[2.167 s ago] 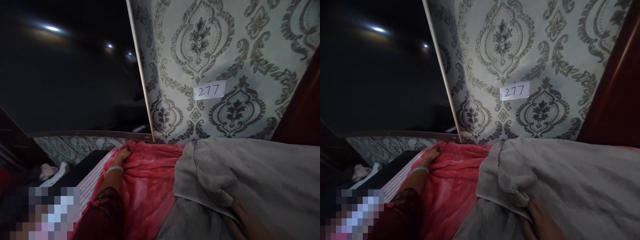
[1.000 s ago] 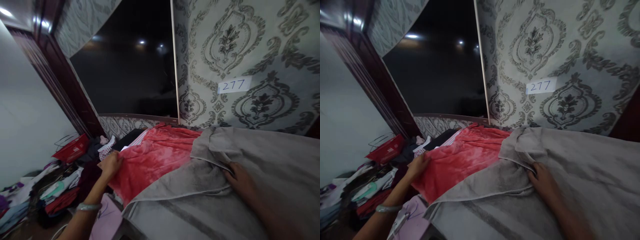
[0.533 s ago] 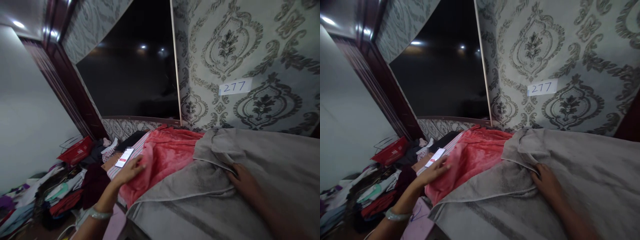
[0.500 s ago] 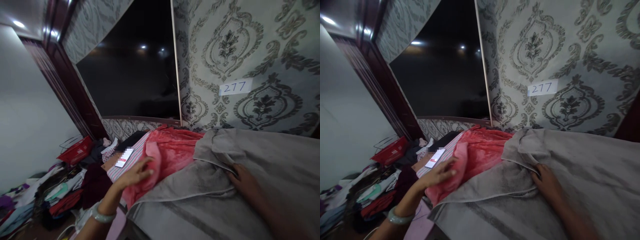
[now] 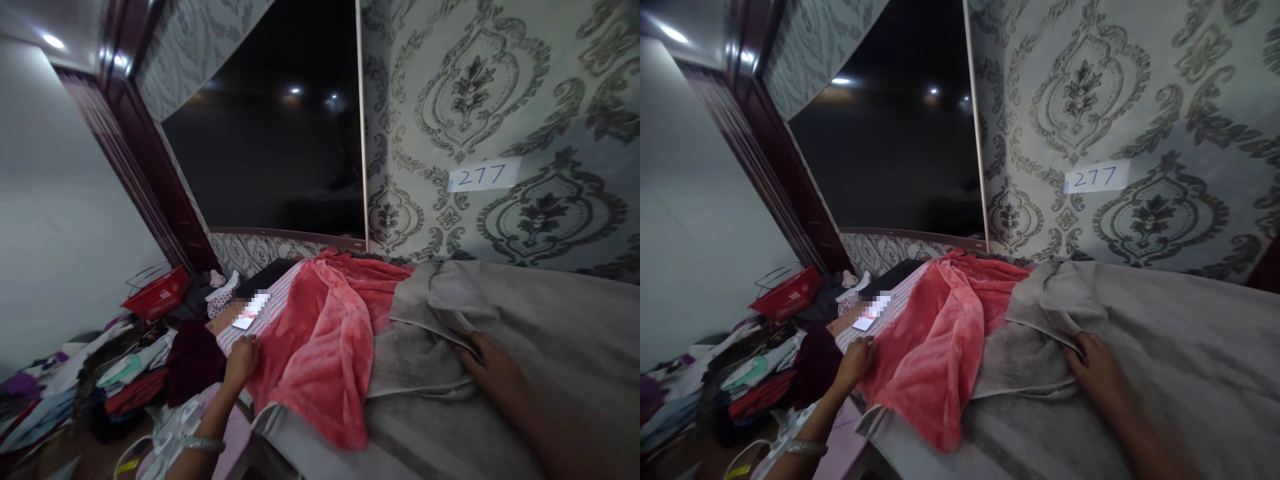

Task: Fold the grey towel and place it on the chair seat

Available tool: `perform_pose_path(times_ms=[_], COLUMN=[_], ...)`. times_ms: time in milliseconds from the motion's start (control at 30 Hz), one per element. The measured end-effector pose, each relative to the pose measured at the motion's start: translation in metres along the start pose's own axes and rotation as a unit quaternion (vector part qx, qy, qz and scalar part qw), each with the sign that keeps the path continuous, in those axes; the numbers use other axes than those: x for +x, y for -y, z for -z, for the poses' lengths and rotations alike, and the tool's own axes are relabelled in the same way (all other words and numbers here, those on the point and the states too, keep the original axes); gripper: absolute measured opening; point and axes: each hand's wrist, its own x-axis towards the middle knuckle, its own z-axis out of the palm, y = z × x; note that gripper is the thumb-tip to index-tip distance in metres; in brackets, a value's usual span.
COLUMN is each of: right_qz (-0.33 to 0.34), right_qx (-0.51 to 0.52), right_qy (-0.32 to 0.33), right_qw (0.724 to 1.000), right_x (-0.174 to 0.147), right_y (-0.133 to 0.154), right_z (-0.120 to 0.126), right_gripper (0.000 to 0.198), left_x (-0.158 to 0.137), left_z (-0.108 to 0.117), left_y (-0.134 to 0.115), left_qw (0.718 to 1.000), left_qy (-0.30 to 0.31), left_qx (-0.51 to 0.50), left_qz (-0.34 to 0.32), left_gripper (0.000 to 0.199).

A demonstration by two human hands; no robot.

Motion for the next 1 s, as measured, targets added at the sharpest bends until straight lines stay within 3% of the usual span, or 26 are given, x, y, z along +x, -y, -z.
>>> perform_pose_path(times_ms=[100, 233, 400, 500, 567, 667, 733, 800, 867, 933, 1000], right_qz=[0.001, 0.006, 0.004, 0.001, -0.002, -0.004, -0.008, -0.012, -0.011, -0.005, 0.003], right_qx=[-0.003, -0.002, 0.003, 0.002, -0.002, -0.005, -0.006, -0.006, -0.003, 0.002, 0.006], right_qy=[0.004, 0.009, -0.002, -0.004, 0.000, 0.002, -0.001, -0.003, -0.001, 0.003, 0.007], right_qw=[1.000, 1.000, 1.000, 1.000, 1.000, 1.000, 1.000, 1.000, 1.000, 1.000, 1.000], right_x=[0.000, 0.000, 0.000, 0.001, 0.001, 0.001, 0.000, 0.000, 0.000, 0.000, 0.001], right_y=[0.001, 0.001, -0.001, -0.002, -0.001, 0.000, 0.001, 0.003, 0.003, 0.003, 0.002], right_z=[0.003, 0.004, 0.000, -0.002, -0.002, -0.002, -0.002, -0.001, -0.002, -0.002, -0.002], right_gripper=[0.032, 0.029, 0.030, 0.032, 0.030, 0.027, 0.027, 0.028, 0.029, 0.029, 0.029], left_x=[0.004, 0.004, -0.007, -0.010, -0.012, -0.032, -0.059, -0.090, -0.116, -0.126, -0.116], left_z=[0.001, 0.008, 0.015, 0.022, 0.032, 0.047, 0.051, 0.046, 0.030, 0.012, 0.002], left_y=[0.001, 0.002, 0.013, 0.010, -0.004, -0.047, -0.082, -0.112, -0.132, -0.140, -0.135], left_qw=[1.000, 0.994, 0.991, 0.990, 0.995, 0.988, 0.938, 0.894, 0.881, 0.886, 0.901], left_qy=[-0.002, -0.078, 0.008, -0.001, -0.037, -0.031, 0.050, 0.116, 0.152, 0.138, 0.076], left_qx=[-0.012, -0.015, 0.052, 0.080, 0.069, -0.072, -0.165, -0.153, -0.087, -0.069, -0.126], left_qz=[0.012, 0.071, 0.125, 0.116, 0.063, -0.134, -0.299, -0.405, -0.440, -0.438, -0.408], left_gripper=[0.017, 0.025, 0.025, 0.028, 0.027, 0.028, 0.039, 0.066, 0.083, 0.064, 0.033])
